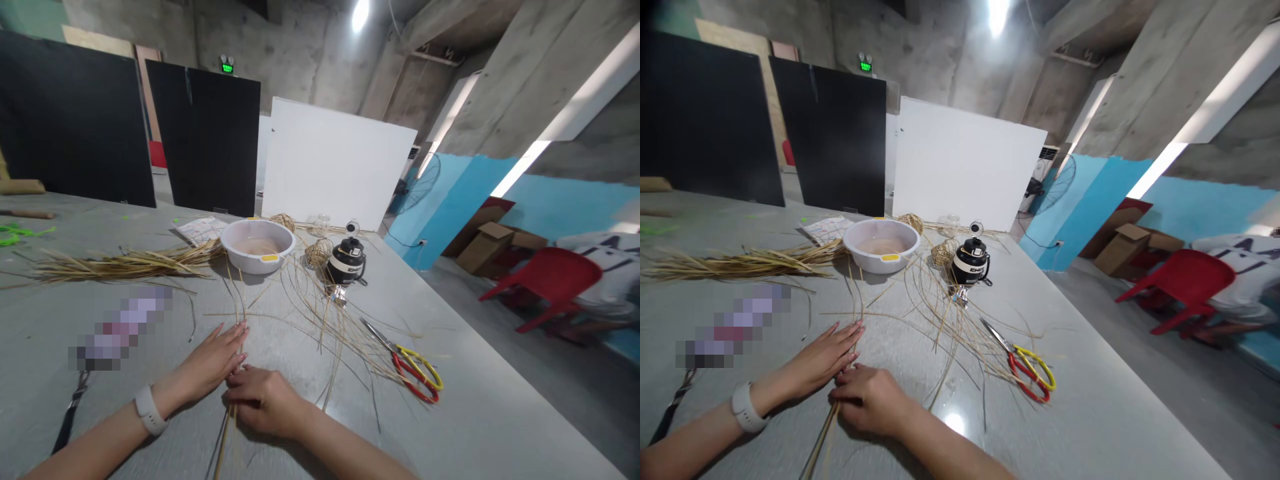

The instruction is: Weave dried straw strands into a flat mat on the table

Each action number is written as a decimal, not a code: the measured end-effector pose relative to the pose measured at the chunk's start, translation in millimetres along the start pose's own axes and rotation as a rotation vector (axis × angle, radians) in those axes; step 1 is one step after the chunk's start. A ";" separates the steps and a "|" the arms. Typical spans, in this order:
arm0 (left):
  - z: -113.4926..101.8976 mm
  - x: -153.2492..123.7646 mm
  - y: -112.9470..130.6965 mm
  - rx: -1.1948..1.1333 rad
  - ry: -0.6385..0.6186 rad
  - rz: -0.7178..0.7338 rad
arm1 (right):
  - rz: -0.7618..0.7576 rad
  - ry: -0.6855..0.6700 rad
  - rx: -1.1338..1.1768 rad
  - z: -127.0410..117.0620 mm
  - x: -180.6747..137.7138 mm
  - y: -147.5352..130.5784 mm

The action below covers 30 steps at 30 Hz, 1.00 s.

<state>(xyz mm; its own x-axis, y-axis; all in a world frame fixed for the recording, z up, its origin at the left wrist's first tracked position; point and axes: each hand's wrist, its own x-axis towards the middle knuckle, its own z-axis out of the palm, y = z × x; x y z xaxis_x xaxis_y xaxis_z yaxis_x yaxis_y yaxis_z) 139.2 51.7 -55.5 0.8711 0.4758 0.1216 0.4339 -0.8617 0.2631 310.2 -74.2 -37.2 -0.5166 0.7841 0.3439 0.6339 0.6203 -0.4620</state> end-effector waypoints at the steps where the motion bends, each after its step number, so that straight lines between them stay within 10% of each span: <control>1: 0.2 0.5 0.2 0.010 0.000 -0.002 | -0.016 -0.028 0.004 -2.5 -0.3 -1.7; 7: 3.2 0.5 4.3 0.037 -0.022 -0.025 | 0.102 0.056 0.188 -29.7 -1.6 5.5; 16: 3.3 2.3 -10.9 0.019 -0.012 0.026 | 0.896 0.552 -0.405 -147.6 -26.2 120.4; 23: 3.7 1.0 -12.9 0.002 -0.013 0.019 | 0.938 0.650 -0.433 -148.7 -41.9 144.9; 30: 9.4 -0.4 -17.2 0.020 0.015 0.043 | 0.818 1.124 -0.346 -183.5 -50.8 148.1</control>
<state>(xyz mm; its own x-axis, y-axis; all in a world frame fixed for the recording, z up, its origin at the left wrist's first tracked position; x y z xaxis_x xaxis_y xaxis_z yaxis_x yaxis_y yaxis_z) 133.6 64.6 -69.1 0.8854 0.4410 0.1469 0.4011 -0.8846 0.2379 535.9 -18.3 26.9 0.6736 0.4155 0.6113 0.7156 -0.1597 -0.6800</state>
